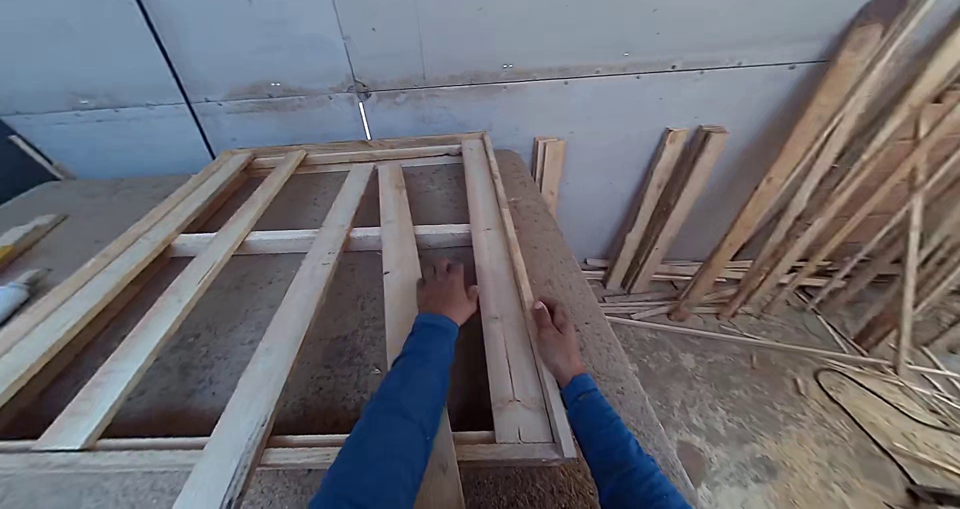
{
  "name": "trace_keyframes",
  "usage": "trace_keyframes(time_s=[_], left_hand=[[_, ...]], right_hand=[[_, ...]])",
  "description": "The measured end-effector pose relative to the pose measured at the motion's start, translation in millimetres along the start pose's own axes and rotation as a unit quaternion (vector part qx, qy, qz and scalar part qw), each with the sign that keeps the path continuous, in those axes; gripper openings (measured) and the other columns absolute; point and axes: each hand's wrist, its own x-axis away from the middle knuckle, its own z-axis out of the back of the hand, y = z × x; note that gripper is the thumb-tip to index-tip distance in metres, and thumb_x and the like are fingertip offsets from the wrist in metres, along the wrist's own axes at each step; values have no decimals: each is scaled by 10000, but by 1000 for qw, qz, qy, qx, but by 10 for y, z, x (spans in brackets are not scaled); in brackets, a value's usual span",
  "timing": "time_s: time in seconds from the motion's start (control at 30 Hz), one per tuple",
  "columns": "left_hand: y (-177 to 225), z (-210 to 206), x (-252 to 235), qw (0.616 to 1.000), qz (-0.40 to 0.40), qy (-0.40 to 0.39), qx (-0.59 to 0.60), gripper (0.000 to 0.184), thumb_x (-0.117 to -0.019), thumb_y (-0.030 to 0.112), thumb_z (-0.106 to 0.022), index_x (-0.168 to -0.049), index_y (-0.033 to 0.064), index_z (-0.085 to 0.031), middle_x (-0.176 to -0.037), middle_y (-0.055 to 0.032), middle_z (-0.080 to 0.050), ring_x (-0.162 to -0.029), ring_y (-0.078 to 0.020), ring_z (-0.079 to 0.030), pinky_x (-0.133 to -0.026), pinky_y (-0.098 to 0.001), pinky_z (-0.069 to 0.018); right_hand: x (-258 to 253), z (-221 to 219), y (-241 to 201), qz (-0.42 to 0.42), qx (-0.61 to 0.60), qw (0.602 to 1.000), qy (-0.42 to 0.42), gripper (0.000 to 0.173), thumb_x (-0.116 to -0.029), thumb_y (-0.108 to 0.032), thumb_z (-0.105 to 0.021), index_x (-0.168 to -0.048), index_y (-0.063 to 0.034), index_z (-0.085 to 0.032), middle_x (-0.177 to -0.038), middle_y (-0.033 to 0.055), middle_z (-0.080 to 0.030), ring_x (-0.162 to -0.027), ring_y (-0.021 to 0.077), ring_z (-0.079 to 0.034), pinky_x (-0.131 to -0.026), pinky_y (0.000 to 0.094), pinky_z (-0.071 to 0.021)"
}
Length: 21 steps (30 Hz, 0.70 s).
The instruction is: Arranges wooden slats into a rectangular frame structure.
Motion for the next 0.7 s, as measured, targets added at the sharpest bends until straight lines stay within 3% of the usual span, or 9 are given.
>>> trace_keyframes(time_s=[0.1, 0.2, 0.27, 0.37, 0.47, 0.53, 0.57, 0.63, 0.7], left_hand=[[-436, 313, 410, 998, 41, 33, -32, 810, -809, 600, -789, -1439, 135, -583, -1563, -181, -424, -1411, -457, -400, -1060, -697, -400], [-803, 251, 784, 990, 140, 7, -7, 1232, -647, 816, -768, -1599, 149, -358, -1634, -197, -307, -1430, -450, -389, -1071, -647, -427], [-987, 38, 849, 977, 188, -15, 100, 1388, -604, 784, -821, -1644, 109, -197, -1590, -235, -366, -1373, -418, -485, -1068, -595, -472], [-1106, -205, 881, 911, 207, 3, 357, 1238, -632, 478, -960, -1583, 94, -267, -1340, -217, -613, -1171, -331, -653, -988, -524, -560], [-1109, -32, 970, 838, 180, 10, 514, 814, -816, 327, -881, -1453, 44, -459, -1129, -184, -713, -980, -288, -731, -866, -490, -625], [-1269, 60, 951, 757, 133, -16, 640, 440, -1061, 417, -531, -1307, 57, -592, -871, -109, -701, -725, -186, -691, -667, -357, -606], [-1425, -7, 887, 660, 75, -70, 745, 567, -1079, 569, -310, -1233, 100, -588, -721, -22, -605, -566, -106, -600, -522, -255, -534], [-1700, -127, 790, 429, -60, -189, 881, 877, -883, 828, -442, -1290, 78, -648, -800, -57, -689, -604, -147, -664, -547, -279, -571], [-1985, -201, 732, 380, -150, -246, 879, 745, -925, 639, -586, -1412, 75, -593, -1126, -176, -718, -868, -273, -723, -744, -395, -611]], right_hand=[[10, 10, -48, 1, 25, 1000, 13, 439, -1079, -319, -522, -1423, -47, -503, -1187, 149, -685, -1063, 258, -676, -943, 501, -547], [40, 23, -142, 92, 197, 975, 40, 471, -1044, -326, -569, -1432, -65, -515, -1265, 129, -673, -1162, 312, -649, -977, 570, -531], [83, 5, -270, 194, 346, 916, 53, 535, -992, -383, -615, -1426, -79, -545, -1326, 175, -631, -1245, 402, -578, -1002, 629, -472], [172, -132, -446, 262, 473, 841, 12, 723, -914, -537, -675, -1455, -82, -523, -1310, 183, -640, -1269, 408, -560, -1022, 597, -460], [285, -353, -631, 177, 503, 843, -68, 1088, -803, -697, -716, -1554, 4, -356, -1487, 277, -488, -1388, 473, -446, -1078, 629, -424], [282, -522, -704, 126, 536, 826, -118, 1278, -757, -723, -742, -1610, 36, -166, -1587, 356, -307, -1487, 534, -266, -1182, 655, -272], [256, -610, -706, 109, 570, 803, -134, 1319, -747, -691, -768, -1620, 35, -96, -1594, 388, -250, -1497, 565, -201, -1198, 670, -208], [186, -799, -696, 91, 645, 746, -138, 1301, -728, -511, -839, -1624, 26, -63, -1561, 438, -247, -1464, 621, -209, -1181, 708, -186], [158, -975, -704, 69, 701, 698, -131, 1237, -747, -355, -853, -1628, 11, -65, -1534, 462, -269, -1425, 643, -271, -1151, 728, -229]])
